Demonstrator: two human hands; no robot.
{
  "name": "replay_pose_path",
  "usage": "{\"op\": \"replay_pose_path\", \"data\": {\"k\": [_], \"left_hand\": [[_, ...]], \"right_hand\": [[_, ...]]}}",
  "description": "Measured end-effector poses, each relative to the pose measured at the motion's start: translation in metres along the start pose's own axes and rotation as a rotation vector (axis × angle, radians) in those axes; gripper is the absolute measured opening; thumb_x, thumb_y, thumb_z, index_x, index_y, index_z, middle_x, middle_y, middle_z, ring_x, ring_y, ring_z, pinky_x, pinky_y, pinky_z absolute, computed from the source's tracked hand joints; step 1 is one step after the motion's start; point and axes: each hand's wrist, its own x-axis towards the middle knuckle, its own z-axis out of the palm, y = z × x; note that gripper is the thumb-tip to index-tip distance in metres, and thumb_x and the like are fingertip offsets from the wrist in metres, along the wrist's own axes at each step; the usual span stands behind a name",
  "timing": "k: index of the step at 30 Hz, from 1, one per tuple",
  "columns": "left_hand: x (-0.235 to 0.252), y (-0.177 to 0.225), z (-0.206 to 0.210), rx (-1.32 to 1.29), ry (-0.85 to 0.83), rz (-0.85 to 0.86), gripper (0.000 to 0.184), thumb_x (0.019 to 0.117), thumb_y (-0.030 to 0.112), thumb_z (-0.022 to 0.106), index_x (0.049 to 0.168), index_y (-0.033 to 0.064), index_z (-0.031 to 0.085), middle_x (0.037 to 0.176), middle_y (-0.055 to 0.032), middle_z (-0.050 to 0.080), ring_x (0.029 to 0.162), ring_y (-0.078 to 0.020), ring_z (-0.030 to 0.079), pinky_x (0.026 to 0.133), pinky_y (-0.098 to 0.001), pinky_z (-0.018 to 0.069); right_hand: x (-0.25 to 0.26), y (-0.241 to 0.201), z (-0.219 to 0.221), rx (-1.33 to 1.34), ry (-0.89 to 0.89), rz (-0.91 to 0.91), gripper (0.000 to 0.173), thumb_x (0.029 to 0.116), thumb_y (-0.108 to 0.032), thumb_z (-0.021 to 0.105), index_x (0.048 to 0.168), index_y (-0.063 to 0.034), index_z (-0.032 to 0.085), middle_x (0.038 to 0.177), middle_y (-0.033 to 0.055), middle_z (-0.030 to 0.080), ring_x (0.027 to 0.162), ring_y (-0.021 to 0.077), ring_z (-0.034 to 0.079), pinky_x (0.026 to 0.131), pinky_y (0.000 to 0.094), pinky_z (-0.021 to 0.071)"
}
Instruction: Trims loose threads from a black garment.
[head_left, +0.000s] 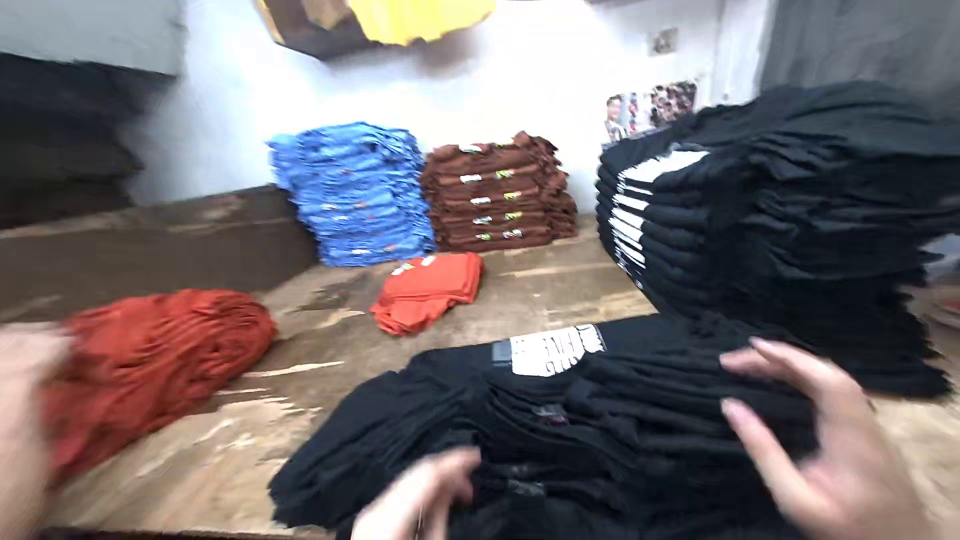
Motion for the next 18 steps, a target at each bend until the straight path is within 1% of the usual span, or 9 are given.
{"op": "replay_pose_path", "data": {"k": [2,3,6,9,11,12,13,15,18], "left_hand": [[0.071,-0.045,-0.021,0.263,0.059,-0.062,0.022,0.103,0.02,0.057,0.109,0.0072,0.074,0.091,-0.005,0.074,0.081,-0.0171,0.072,0.077,-0.0407,0.0622],[0.103,-0.068,-0.027,0.331,0.01,-0.178,0.023,0.1019,0.025,0.062,0.103,0.0052,0.074,0.089,-0.0105,0.073,0.082,-0.0252,0.071,0.079,-0.0496,0.0593],[0.168,-0.154,-0.027,0.449,-0.231,-0.632,0.043,0.0943,0.045,0.071,0.104,0.0033,0.073,0.103,-0.0205,0.072,0.102,-0.0382,0.069,0.092,-0.0613,0.0514],[0.165,-0.218,-0.016,0.265,-0.36,-0.969,0.08,0.0867,0.064,0.071,0.129,-0.0036,0.064,0.132,-0.0278,0.062,0.128,-0.0418,0.057,0.109,-0.0619,0.0426],[0.155,-0.227,-0.004,-0.041,-0.327,-1.106,0.079,0.0891,0.062,0.07,0.135,-0.0012,0.061,0.133,-0.0223,0.064,0.128,-0.0333,0.059,0.109,-0.0538,0.046],[0.153,-0.226,0.001,-0.201,-0.29,-1.145,0.072,0.0885,0.058,0.073,0.132,0.0005,0.063,0.126,-0.0196,0.067,0.12,-0.03,0.064,0.103,-0.0509,0.0502],[0.151,-0.224,0.003,-0.352,-0.271,-1.153,0.063,0.0885,0.051,0.076,0.128,0.0022,0.065,0.119,-0.0169,0.07,0.112,-0.0272,0.067,0.098,-0.0484,0.0539],[0.15,-0.21,-0.003,-0.588,-0.239,-1.109,0.047,0.0871,0.033,0.08,0.122,0.0035,0.067,0.108,-0.0139,0.073,0.099,-0.024,0.071,0.089,-0.0446,0.058],[0.148,-0.165,-0.023,-0.639,-0.116,-0.929,0.048,0.0772,0.017,0.086,0.118,0.001,0.065,0.101,-0.0138,0.074,0.093,-0.0234,0.072,0.084,-0.0433,0.0598]], "right_hand": [[0.073,0.02,0.022,-0.099,-0.225,0.042,0.05,0.0983,-0.038,0.061,0.139,-0.0088,0.059,0.117,0.0091,0.072,0.112,0.0273,0.068,0.097,0.0538,0.0544],[0.104,0.031,0.034,-0.086,-0.397,0.162,0.052,0.0998,-0.037,0.065,0.142,-0.0073,0.056,0.12,0.0127,0.071,0.115,0.0319,0.067,0.099,0.0579,0.0519],[0.151,0.074,0.083,-0.046,-0.608,0.635,0.084,0.1008,-0.04,0.065,0.16,0.001,0.022,0.133,0.0272,0.062,0.122,0.0439,0.062,0.106,0.0614,0.0462],[0.117,0.134,0.123,-0.143,-0.634,0.881,0.123,0.0882,-0.055,0.076,0.162,0.0014,-0.005,0.143,0.0376,0.05,0.133,0.0503,0.053,0.111,0.0634,0.0414],[0.097,0.157,0.142,-0.257,-0.851,0.865,0.12,0.0864,-0.061,0.074,0.16,0.01,0.01,0.161,0.038,0.023,0.152,0.0498,0.025,0.123,0.0623,0.0205],[0.093,0.164,0.144,-0.284,-0.924,0.837,0.113,0.0872,-0.062,0.073,0.159,0.0085,0.022,0.163,0.0373,0.018,0.154,0.0497,0.017,0.125,0.0629,0.0142],[0.092,0.167,0.142,-0.275,-0.95,0.831,0.109,0.0867,-0.059,0.075,0.159,0.0047,0.024,0.162,0.0359,0.023,0.154,0.049,0.02,0.124,0.0631,0.0179],[0.09,0.162,0.129,-0.159,-0.863,0.936,0.105,0.0815,-0.041,0.087,0.157,-0.0028,0.025,0.151,0.03,0.044,0.142,0.0422,0.045,0.115,0.0578,0.0391],[0.082,0.15,0.11,0.009,-0.611,1.101,0.102,0.0736,-0.02,0.093,0.153,0.0005,0.032,0.144,0.0291,0.05,0.133,0.0388,0.053,0.11,0.0533,0.0449]]}}
